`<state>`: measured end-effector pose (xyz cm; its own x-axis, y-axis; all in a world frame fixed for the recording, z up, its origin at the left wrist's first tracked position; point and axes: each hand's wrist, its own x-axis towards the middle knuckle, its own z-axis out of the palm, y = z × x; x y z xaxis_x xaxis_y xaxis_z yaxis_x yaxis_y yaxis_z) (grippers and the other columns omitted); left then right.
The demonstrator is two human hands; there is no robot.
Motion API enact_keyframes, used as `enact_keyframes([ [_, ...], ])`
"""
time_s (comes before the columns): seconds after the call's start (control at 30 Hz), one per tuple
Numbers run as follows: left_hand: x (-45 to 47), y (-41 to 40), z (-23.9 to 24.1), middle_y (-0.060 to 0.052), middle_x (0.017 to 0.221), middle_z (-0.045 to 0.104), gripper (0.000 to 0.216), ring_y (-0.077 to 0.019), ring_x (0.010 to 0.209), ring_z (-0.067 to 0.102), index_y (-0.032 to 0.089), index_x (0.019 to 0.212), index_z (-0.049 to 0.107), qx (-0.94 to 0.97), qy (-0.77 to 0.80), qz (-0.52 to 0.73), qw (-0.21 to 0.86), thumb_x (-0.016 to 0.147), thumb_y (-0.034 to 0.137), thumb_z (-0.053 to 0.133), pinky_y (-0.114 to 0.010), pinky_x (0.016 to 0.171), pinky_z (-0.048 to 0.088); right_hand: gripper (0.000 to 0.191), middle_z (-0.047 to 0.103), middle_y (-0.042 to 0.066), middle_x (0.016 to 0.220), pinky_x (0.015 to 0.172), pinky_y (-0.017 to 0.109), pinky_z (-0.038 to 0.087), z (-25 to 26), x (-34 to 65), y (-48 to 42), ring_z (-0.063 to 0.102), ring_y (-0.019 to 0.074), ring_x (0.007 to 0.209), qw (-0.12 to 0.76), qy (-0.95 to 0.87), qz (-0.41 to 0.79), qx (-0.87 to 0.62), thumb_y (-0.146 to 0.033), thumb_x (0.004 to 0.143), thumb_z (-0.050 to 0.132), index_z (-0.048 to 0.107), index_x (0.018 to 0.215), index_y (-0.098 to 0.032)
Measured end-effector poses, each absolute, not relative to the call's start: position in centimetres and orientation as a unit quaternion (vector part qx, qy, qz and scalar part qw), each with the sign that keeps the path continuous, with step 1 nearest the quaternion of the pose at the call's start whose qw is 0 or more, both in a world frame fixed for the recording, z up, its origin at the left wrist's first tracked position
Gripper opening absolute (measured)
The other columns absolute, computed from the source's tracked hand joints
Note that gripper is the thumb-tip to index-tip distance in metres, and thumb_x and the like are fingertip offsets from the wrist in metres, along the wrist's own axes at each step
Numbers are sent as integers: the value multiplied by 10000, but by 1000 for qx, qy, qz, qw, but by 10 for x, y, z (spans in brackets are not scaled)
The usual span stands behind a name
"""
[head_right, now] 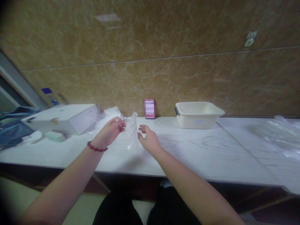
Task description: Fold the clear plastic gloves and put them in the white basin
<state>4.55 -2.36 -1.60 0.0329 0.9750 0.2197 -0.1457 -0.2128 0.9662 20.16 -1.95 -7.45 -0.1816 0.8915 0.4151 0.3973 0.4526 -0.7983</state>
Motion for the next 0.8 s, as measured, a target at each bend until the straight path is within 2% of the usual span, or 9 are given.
enact_keyframes([
  [0.1, 45, -29, -16, 17, 626, 520, 140, -102, 677, 533, 156, 580, 446, 518, 375, 552, 535, 611, 209, 573, -226, 601, 387, 238, 604, 38, 876, 748, 304, 422, -73, 215, -23, 560, 125, 806, 430, -718, 302, -457, -293, 769, 418, 468, 983, -204],
  [0.2, 49, -34, -15, 13, 646, 529, 168, -130, 722, 553, 154, 580, 438, 500, 362, 548, 564, 605, 223, 589, -287, 687, 405, 382, 592, 69, 927, 724, 308, 428, -66, 218, -38, 556, 143, 837, 412, -708, 363, -445, -393, 778, 380, 388, 1106, -197],
  [0.27, 53, -37, -15, 9, 663, 535, 184, -137, 741, 556, 154, 572, 432, 511, 350, 545, 565, 610, 237, 591, -309, 717, 406, 516, 557, 96, 1006, 729, 304, 423, -61, 217, -50, 538, 159, 886, 412, -701, 374, -445, -418, 749, 420, 287, 1194, -192],
  [0.33, 57, -39, -16, 5, 676, 540, 194, -133, 746, 551, 156, 565, 428, 532, 348, 541, 551, 619, 251, 588, -300, 712, 409, 626, 535, 112, 1040, 724, 293, 419, -58, 216, -58, 531, 168, 896, 412, -689, 354, -479, -387, 702, 494, 227, 1229, -182],
  [0.4, 58, -42, -16, 3, 687, 542, 203, -122, 732, 544, 158, 560, 422, 550, 363, 539, 526, 626, 260, 586, -273, 676, 412, 644, 555, 103, 995, 699, 279, 419, -57, 217, -58, 547, 162, 835, 398, -681, 318, -526, -310, 665, 535, 244, 1222, -170],
  [0.5, 56, -44, -14, -4, 713, 554, 205, -112, 716, 534, 161, 563, 423, 561, 387, 541, 494, 634, 276, 577, -241, 627, 405, 481, 606, 51, 823, 641, 256, 414, -62, 228, -48, 555, 138, 695, 355, -693, 266, -568, -220, 644, 519, 402, 1108, -176],
  [0.57, 52, -46, -12, -11, 718, 561, 195, -117, 728, 533, 160, 571, 435, 559, 391, 541, 492, 639, 283, 570, -240, 624, 403, 270, 609, 29, 723, 609, 246, 405, -66, 237, -38, 548, 133, 649, 326, -709, 237, -578, -219, 650, 499, 526, 917, -184],
  [0.63, 47, -48, -9, -11, 706, 559, 179, -123, 733, 534, 160, 583, 450, 554, 390, 541, 499, 637, 282, 569, -248, 629, 409, 122, 605, 25, 690, 595, 238, 402, -69, 247, -30, 546, 130, 643, 311, -717, 224, -582, -221, 655, 486, 561, 745, -183],
  [0.8, 36, -50, -8, -16, 776, 539, 179, -145, 795, 519, 159, 602, 465, 555, 411, 537, 485, 627, 295, 579, -270, 623, 439, 92, 601, 23, 734, 517, 200, 414, -66, 265, -22, 542, 114, 644, 330, -713, 238, -571, -231, 663, 482, 557, 685, -182],
])
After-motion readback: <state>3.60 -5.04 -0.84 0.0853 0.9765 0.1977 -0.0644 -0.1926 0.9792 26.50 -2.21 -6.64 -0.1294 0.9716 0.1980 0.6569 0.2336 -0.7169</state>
